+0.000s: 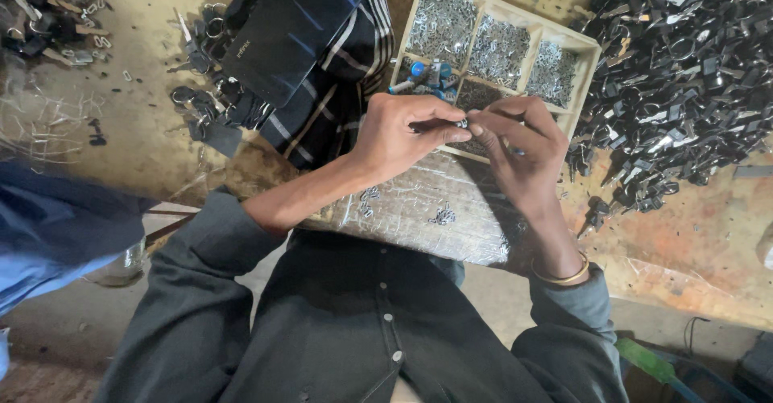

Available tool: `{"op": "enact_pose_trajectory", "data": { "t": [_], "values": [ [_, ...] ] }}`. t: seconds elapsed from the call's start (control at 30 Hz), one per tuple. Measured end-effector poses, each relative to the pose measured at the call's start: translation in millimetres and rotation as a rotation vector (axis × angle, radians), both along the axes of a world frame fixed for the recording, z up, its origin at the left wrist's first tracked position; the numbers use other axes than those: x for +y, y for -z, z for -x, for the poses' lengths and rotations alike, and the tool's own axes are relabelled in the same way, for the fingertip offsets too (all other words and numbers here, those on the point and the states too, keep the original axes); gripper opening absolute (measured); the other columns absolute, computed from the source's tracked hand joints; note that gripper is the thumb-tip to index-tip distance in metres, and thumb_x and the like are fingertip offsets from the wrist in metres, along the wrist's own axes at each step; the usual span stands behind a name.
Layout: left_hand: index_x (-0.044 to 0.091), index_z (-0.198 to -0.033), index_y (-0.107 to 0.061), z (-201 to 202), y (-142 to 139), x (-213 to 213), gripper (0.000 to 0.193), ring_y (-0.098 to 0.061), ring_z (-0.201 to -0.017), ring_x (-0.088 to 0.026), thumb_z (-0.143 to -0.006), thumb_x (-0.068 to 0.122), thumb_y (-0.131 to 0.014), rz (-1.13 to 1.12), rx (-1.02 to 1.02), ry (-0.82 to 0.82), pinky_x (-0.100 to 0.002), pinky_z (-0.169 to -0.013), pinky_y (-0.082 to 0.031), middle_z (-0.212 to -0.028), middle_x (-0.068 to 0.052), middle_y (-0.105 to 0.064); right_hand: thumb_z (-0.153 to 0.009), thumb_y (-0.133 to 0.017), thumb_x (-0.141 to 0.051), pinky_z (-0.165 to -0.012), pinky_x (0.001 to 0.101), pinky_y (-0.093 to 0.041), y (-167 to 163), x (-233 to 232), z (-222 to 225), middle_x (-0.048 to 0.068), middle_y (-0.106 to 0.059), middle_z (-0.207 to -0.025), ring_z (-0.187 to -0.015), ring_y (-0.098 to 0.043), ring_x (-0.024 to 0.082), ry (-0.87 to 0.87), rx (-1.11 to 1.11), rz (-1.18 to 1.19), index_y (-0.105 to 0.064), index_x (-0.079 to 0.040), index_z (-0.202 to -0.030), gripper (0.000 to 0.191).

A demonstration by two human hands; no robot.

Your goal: The person sits at a workbench assembling small electrical plug components. They repeatedly pick small metal contact parts from a compartment tray and from the table, press them into blue plastic plug bodies by hand, and place finished assemblies back into the tray compartments.

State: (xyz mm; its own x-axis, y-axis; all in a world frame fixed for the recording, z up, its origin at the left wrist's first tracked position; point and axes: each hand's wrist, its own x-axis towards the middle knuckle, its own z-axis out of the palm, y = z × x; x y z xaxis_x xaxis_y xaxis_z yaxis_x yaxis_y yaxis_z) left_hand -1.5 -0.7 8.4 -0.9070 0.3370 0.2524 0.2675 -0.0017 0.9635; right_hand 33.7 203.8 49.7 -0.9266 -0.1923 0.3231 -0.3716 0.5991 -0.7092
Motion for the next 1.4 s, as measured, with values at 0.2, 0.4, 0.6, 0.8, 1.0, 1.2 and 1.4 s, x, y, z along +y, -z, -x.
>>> {"op": "enact_pose_trajectory", "data": {
  "t": [0.2, 0.4, 0.6, 0.8, 1.0, 1.2, 1.4],
  "values": [
    [0.000, -0.105, -0.077, 1.5, 4.6, 0.0, 0.024, -0.080, -0.090, -0.017, -0.086, 0.008, -0.087, -0.011, 0.044, 0.015, -0.026, -0.078, -0.066, -0.099, -0.012, -0.079, -0.098, -0.074, 0.004, -0.093, 0.0272, -0.050, 7.9, 2.1, -1.2, 0.006, -0.063, -0.119, -0.110, -0.061, 0.014, 0.014, -0.270, 0.383, -0.072, -0.001, -0.112, 0.015],
    [-0.001, -0.105, -0.076, 1.4, 4.5, -0.5, 0.023, -0.080, -0.093, -0.018, -0.087, 0.008, -0.087, -0.026, 0.045, 0.022, -0.026, -0.081, -0.067, -0.101, -0.012, -0.079, -0.101, -0.072, 0.007, -0.098, 0.0277, -0.050, 12.6, 1.7, -4.1, 0.007, -0.061, -0.121, -0.113, -0.061, 0.015, -0.008, -0.271, 0.361, -0.072, 0.001, -0.115, 0.016],
    [-0.001, -0.104, -0.076, -0.7, 2.4, -0.4, 0.023, -0.080, -0.092, -0.017, -0.086, 0.008, -0.087, -0.012, 0.034, 0.007, -0.026, -0.078, -0.066, -0.098, -0.010, -0.079, -0.100, -0.074, 0.007, -0.098, 0.0279, -0.050, 10.7, -4.7, -3.9, 0.008, -0.060, -0.120, -0.113, -0.061, 0.015, 0.006, -0.249, 0.339, -0.072, 0.001, -0.114, 0.016],
    [0.000, -0.105, -0.077, 0.0, 1.8, -1.9, 0.022, -0.080, -0.090, -0.016, -0.087, 0.008, -0.086, -0.023, 0.010, 0.027, -0.026, -0.076, -0.066, -0.099, -0.010, -0.080, -0.095, -0.078, 0.006, -0.088, 0.0269, -0.051, 1.2, -0.5, -2.6, 0.011, -0.065, -0.110, -0.101, -0.064, 0.017, -0.015, -0.090, 0.068, -0.075, 0.001, -0.109, 0.015],
    [0.001, -0.105, -0.078, -0.1, -0.6, -1.9, 0.020, -0.079, -0.087, -0.015, -0.087, 0.006, -0.085, -0.015, 0.031, 0.019, -0.026, -0.075, -0.063, -0.100, -0.011, -0.080, -0.102, -0.071, 0.009, -0.097, 0.0282, -0.051, 9.5, 1.5, -3.7, 0.010, -0.065, -0.120, -0.112, -0.063, 0.016, -0.014, -0.254, 0.389, -0.070, 0.003, -0.115, 0.015],
    [0.001, -0.105, -0.076, -0.5, 0.9, -0.5, 0.018, -0.079, -0.095, -0.015, -0.089, 0.003, -0.083, -0.065, 0.020, 0.044, -0.026, -0.082, -0.066, -0.104, -0.010, -0.079, -0.102, -0.067, 0.010, -0.096, 0.0267, -0.052, 15.5, 5.9, -4.3, 0.008, -0.062, -0.123, -0.112, -0.062, 0.013, -0.030, -0.377, 0.498, -0.070, 0.004, -0.116, 0.015],
    [0.002, -0.103, -0.077, -1.1, 5.4, 0.4, 0.015, -0.080, -0.094, -0.016, -0.089, 0.002, -0.083, -0.045, 0.013, 0.043, -0.026, -0.081, -0.066, -0.102, -0.009, -0.080, -0.102, -0.068, 0.009, -0.094, 0.0259, -0.053, 10.7, 0.3, -2.7, 0.007, -0.061, -0.122, -0.111, -0.062, 0.012, -0.027, -0.369, 0.479, -0.070, 0.004, -0.115, 0.015]
  ]
}}
